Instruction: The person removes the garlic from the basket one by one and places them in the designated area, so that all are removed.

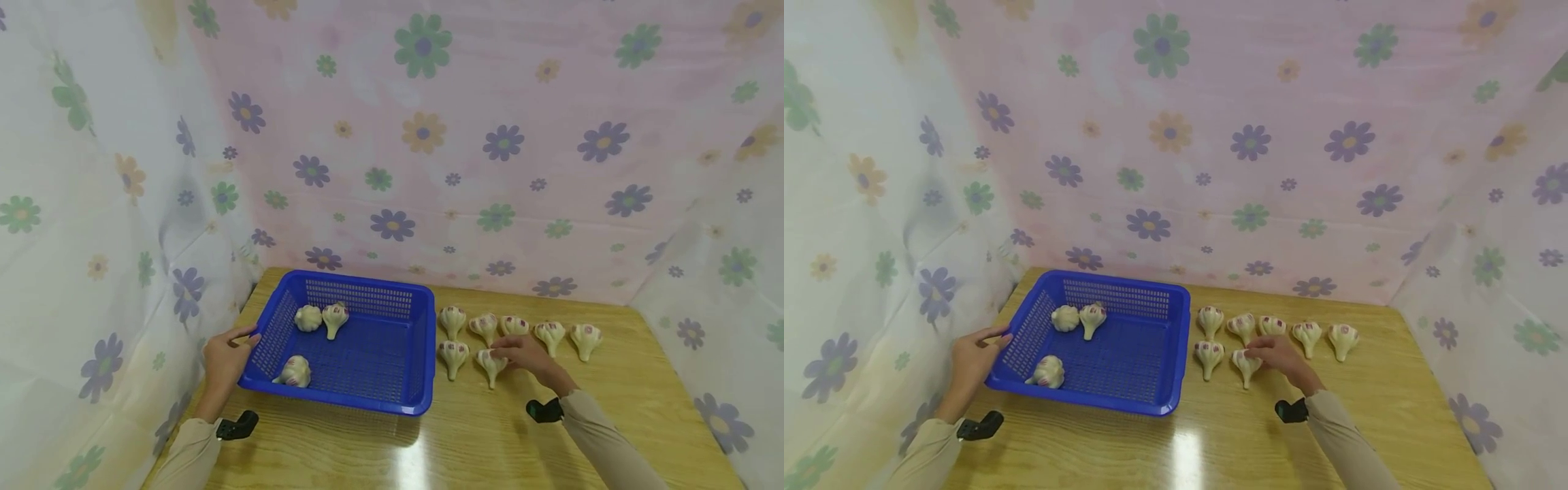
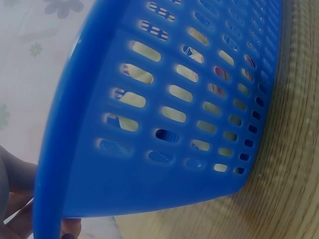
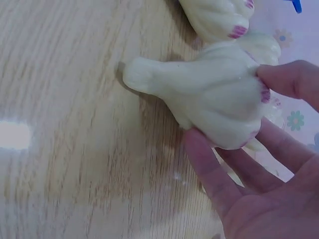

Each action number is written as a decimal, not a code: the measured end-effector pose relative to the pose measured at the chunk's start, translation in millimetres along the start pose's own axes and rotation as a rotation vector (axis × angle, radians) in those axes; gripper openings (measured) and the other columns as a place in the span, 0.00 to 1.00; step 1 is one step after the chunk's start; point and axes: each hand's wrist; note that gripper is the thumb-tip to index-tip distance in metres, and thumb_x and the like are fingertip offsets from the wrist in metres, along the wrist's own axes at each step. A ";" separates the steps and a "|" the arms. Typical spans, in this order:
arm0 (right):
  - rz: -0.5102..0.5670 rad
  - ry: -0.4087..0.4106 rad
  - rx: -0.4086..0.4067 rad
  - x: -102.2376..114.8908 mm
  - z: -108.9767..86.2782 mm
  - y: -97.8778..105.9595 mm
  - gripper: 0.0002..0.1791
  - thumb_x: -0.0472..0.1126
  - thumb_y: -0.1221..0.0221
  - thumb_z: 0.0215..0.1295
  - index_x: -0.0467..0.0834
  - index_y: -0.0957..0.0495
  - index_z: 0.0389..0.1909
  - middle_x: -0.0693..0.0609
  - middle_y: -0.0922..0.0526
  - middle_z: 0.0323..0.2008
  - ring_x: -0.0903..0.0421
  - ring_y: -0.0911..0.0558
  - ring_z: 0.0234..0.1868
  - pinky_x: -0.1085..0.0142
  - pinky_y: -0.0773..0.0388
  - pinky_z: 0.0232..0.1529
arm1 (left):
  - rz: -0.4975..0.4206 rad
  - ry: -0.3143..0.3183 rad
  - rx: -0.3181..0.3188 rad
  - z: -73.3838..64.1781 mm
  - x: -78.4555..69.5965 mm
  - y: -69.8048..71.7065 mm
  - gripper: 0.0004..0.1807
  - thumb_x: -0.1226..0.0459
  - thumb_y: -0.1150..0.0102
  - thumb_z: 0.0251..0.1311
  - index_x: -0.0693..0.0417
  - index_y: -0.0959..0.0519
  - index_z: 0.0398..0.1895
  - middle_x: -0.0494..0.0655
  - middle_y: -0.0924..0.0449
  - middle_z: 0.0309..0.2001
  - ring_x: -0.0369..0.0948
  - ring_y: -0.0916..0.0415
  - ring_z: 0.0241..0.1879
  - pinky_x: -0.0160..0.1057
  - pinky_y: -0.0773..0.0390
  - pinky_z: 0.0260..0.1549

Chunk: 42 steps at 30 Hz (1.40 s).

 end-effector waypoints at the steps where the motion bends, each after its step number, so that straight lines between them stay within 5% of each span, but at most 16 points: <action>1: 0.001 -0.002 -0.006 0.9 -0.1 -0.9 0.26 0.46 0.41 0.64 0.30 0.27 0.54 0.42 0.22 0.49 0.48 0.22 0.45 0.51 0.25 0.45 | 0.000 0.000 0.000 0.1 0.4 0.3 0.13 0.66 0.35 0.55 0.58 0.16 0.45 0.56 0.17 0.26 0.40 0.29 0.14 0.37 0.35 0.10; 27: -0.071 0.038 -0.012 11.7 -5.3 -2.1 0.27 0.44 0.39 0.63 0.29 0.29 0.56 0.35 0.28 0.53 0.45 0.23 0.47 0.51 0.24 0.45 | 0.004 -0.011 -0.025 1.1 4.7 1.7 0.13 0.66 0.34 0.54 0.58 0.15 0.44 0.54 0.18 0.21 0.39 0.30 0.13 0.36 0.35 0.09; 42: -0.136 0.045 -0.007 21.2 -17.5 0.5 0.30 0.44 0.39 0.63 0.29 0.33 0.59 0.29 0.31 0.56 0.40 0.24 0.49 0.47 0.26 0.45 | 0.000 -0.022 -0.007 0.2 0.9 0.9 0.13 0.66 0.35 0.55 0.59 0.16 0.44 0.60 0.16 0.33 0.39 0.30 0.14 0.36 0.36 0.10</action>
Point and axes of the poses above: each hand's wrist, its own z-axis towards the middle knuckle, its own y-axis out of the back of the hand, x = y × z
